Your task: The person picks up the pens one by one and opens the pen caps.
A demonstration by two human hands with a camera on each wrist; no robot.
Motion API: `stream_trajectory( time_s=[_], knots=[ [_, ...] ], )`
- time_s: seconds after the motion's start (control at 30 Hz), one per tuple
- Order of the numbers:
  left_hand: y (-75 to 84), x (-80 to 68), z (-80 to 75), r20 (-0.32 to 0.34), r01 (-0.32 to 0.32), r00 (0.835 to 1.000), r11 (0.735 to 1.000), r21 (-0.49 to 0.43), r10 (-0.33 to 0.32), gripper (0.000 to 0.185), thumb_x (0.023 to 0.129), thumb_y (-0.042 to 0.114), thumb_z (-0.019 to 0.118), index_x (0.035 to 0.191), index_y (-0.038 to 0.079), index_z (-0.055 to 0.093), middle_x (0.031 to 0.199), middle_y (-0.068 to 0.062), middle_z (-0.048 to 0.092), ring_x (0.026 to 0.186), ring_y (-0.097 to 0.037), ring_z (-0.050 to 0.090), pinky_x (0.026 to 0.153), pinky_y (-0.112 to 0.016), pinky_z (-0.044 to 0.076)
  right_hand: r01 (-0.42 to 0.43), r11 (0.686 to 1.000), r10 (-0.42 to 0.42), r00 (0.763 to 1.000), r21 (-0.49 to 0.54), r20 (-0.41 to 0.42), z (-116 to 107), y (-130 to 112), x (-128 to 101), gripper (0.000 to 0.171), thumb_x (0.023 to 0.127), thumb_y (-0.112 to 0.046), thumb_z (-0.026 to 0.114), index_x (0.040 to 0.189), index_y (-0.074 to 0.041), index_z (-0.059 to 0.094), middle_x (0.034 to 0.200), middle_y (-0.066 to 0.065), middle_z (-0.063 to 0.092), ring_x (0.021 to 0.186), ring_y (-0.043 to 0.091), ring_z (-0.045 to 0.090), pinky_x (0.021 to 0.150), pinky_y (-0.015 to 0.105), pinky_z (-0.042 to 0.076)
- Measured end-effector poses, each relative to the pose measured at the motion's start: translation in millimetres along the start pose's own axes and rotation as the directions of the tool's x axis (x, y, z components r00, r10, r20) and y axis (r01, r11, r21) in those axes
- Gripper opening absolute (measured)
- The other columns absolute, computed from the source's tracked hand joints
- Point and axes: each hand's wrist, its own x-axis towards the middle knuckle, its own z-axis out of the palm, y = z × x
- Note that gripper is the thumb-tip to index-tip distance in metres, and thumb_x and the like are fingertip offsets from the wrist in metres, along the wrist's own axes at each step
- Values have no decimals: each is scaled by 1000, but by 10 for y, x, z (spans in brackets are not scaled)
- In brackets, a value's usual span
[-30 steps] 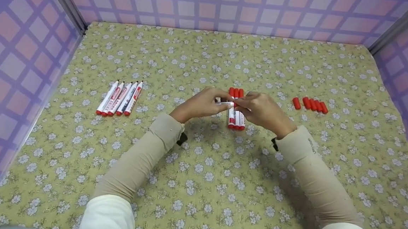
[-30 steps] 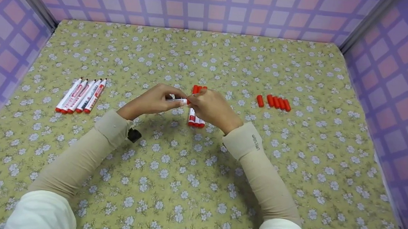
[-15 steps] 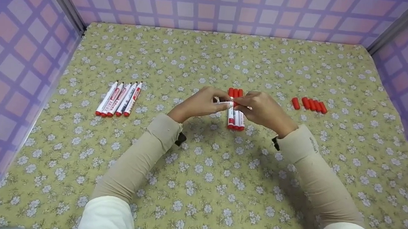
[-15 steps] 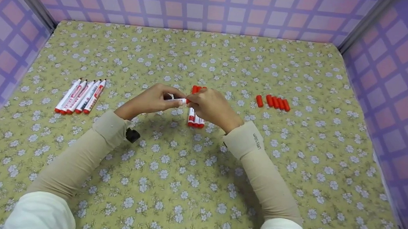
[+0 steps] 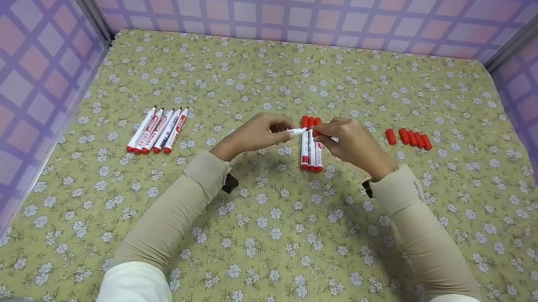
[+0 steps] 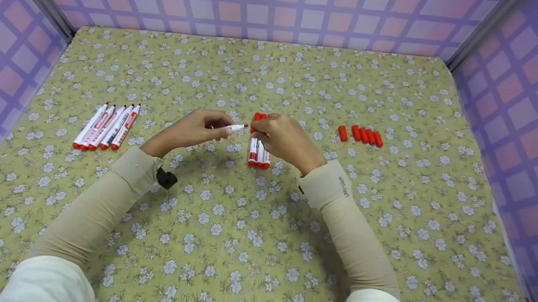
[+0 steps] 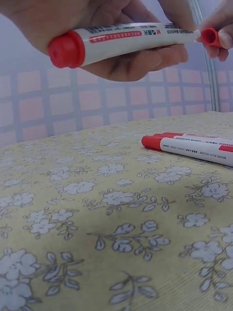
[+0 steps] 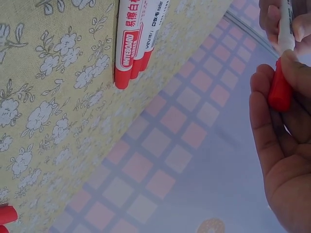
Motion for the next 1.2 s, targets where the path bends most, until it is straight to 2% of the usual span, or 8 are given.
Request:
stream_trajectory(
  time_s=[0.17,0.37,0.5,0.7,1.03,1.2],
  knots=[
    [-74,-45,-62,-63,48,997,999,-21,-49,30,97,30,57,120,12,66,102,-10,65,96,-35,59,72,-31,46,-10,1000,10,1000,17,-8,-12,24,-17,21,88,-5,68,108,1,73,95,16,73,75,23,70,64,34,57],
    [-166,-119,-166,-139,110,983,992,-58,-117,33,97,33,56,121,12,64,109,-14,64,98,-37,57,73,-32,43,4,1000,-4,1000,8,-18,-9,48,-35,22,87,-4,68,108,2,72,95,17,74,78,24,70,66,34,57],
    [-231,-170,-241,-202,157,965,985,-72,-169,33,97,29,56,125,13,62,109,-10,62,96,-31,56,73,-31,43,-2,1000,2,1000,9,-10,-11,58,-57,22,87,-3,68,108,3,72,94,17,73,78,24,69,66,35,57],
    [-292,-254,-348,-260,220,938,973,-66,-229,33,98,23,52,128,12,60,107,-9,59,83,-17,48,67,-29,40,-12,1000,12,1000,9,7,-18,63,-74,22,88,-5,67,109,2,72,94,16,73,78,23,69,65,33,57],
    [-450,-382,-536,-342,316,888,948,-33,-308,36,97,24,52,130,13,59,107,-9,57,63,-14,40,51,-27,34,-49,998,49,999,33,15,-41,91,-120,24,87,-3,68,110,2,71,98,16,73,83,24,70,70,36,57],
    [-538,-446,-632,-389,367,856,930,-7,-340,37,95,22,53,129,9,59,107,-11,57,61,-13,40,53,-28,36,-56,998,56,998,24,16,-47,108,-136,23,87,-4,68,109,1,72,98,15,73,83,24,70,70,36,57]
  ],
)
